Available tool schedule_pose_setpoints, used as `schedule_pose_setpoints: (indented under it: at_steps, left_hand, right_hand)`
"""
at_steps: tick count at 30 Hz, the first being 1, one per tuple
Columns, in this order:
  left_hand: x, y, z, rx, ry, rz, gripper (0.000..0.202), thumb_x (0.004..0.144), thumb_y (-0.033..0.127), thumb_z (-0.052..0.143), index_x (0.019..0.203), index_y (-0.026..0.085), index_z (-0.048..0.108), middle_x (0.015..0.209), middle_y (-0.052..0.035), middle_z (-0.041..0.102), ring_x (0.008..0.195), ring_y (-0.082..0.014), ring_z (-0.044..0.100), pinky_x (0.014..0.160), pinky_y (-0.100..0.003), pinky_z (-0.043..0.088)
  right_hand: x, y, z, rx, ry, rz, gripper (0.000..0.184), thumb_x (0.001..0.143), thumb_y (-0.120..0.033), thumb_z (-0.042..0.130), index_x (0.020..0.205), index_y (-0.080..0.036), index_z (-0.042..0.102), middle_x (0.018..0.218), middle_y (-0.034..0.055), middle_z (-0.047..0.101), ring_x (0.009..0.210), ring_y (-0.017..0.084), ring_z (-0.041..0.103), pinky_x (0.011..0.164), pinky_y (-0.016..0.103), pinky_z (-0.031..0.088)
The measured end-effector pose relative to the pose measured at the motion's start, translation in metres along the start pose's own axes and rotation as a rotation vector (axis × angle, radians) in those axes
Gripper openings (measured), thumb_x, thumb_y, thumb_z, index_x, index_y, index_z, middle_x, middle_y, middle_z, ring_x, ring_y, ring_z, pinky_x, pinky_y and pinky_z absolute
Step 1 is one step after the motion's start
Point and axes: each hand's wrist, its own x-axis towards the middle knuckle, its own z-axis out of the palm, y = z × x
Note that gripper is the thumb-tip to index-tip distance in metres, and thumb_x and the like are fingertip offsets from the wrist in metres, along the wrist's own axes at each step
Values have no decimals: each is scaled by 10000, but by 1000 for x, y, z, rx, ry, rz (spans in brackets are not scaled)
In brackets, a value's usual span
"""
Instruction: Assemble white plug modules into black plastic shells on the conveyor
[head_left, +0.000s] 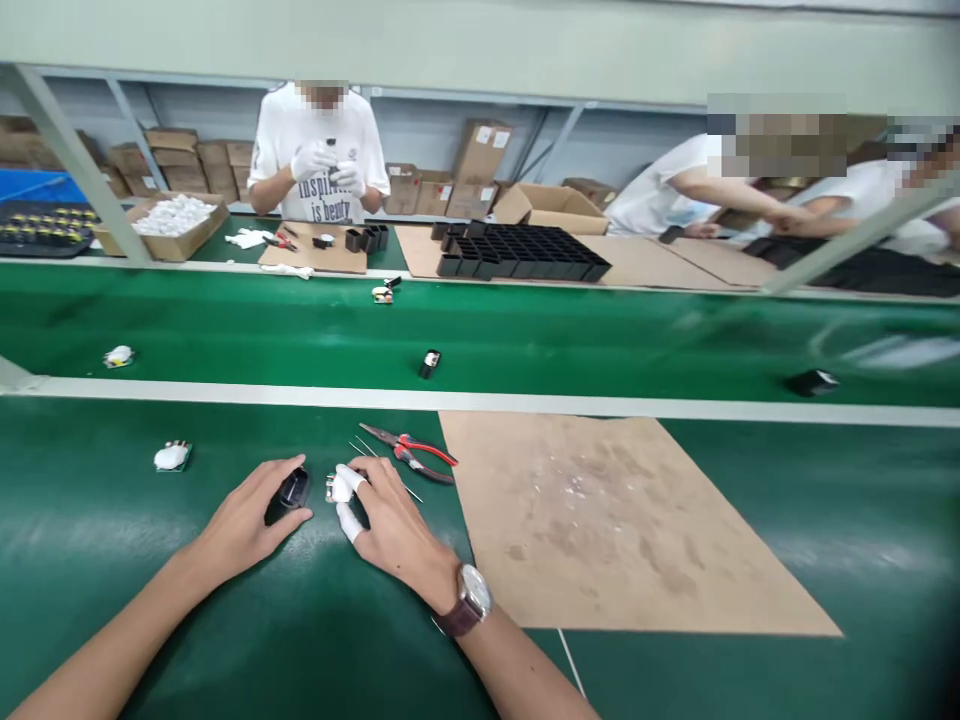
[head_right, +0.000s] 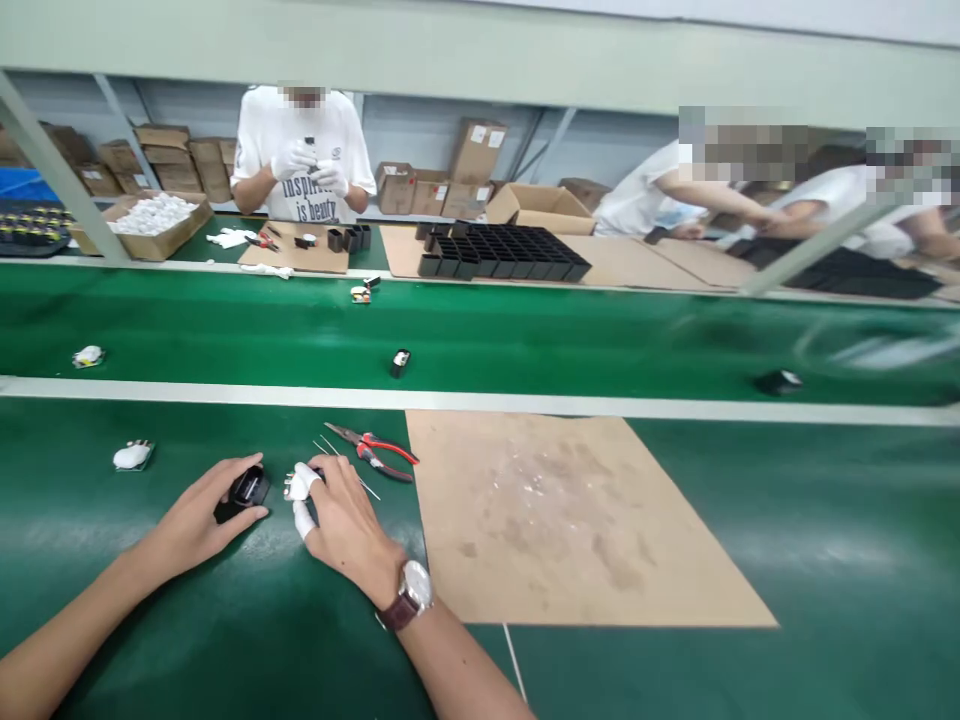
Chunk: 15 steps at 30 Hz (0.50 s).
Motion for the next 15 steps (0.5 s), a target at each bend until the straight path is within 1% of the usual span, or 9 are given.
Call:
schedule_pose_setpoints:
  at_steps: [2, 3, 6, 8, 10, 12, 15]
  left_hand:
    - [0, 2, -2, -32, 9, 4, 677, 986, 414, 704, 1582, 322, 396, 1413, -113, 636, 1273, -302, 646, 1045, -469, 592]
    - [-1, 2, -3, -53, 11, 2, 712, 969, 399, 727, 1590, 322, 387, 1445, -122, 618, 1314, -313, 622, 1079, -493, 575]
    - [-3, 2, -5, -147, -8, -13, 775, 948, 314, 740, 1615, 314, 346, 1528, -136, 566, 1404, -319, 569, 1157, -518, 522]
    - [-4, -1, -5, -217, -20, -21, 787, 966, 256, 699, 1636, 322, 291, 1512, -122, 595, 1391, -291, 597, 1164, -500, 521]
    - [-6, -4, -3, -261, -26, -31, 793, 986, 234, 668, 1648, 342, 245, 1468, -96, 641, 1353, -264, 635, 1150, -486, 535]
    - [-7, -5, -1, -266, -25, -30, 794, 994, 238, 670, 1649, 355, 237, 1450, -87, 654, 1348, -259, 636, 1146, -489, 536]
    - [-8, -2, 1, -239, -19, 13, 799, 997, 234, 680, 1654, 351, 241, 1447, -103, 647, 1349, -269, 616, 1129, -492, 541]
  right_hand:
    - [-1, -1, -1, -53, -14, -10, 387, 978, -164, 618, 1362, -195, 591, 1369, 179, 571, 1218, 333, 569, 999, 552, 580]
    - [-1, -2, -1, -69, -17, -27, 400, 978, -162, 616, 1375, -204, 587, 1357, 176, 583, 1207, 335, 578, 980, 555, 589]
    - [-1, -2, 2, -61, 17, -64, 466, 986, -132, 581, 1442, -212, 524, 1190, 131, 655, 1072, 306, 620, 899, 529, 612]
    - [1, -5, 4, -12, 83, -73, 474, 985, -117, 571, 1445, -203, 496, 1147, 117, 661, 1042, 290, 625, 886, 507, 612]
    - [1, -10, 3, 57, 139, -87, 460, 979, -108, 574, 1422, -206, 502, 1174, 122, 648, 1077, 282, 622, 908, 493, 607]
    - [2, -16, 0, 118, 157, -111, 466, 972, -94, 578, 1417, -218, 515, 1196, 125, 634, 1103, 272, 618, 927, 482, 601]
    - [0, -22, -4, 143, 166, -145, 515, 968, -79, 594, 1451, -237, 511, 1196, 122, 634, 1098, 265, 624, 939, 482, 595]
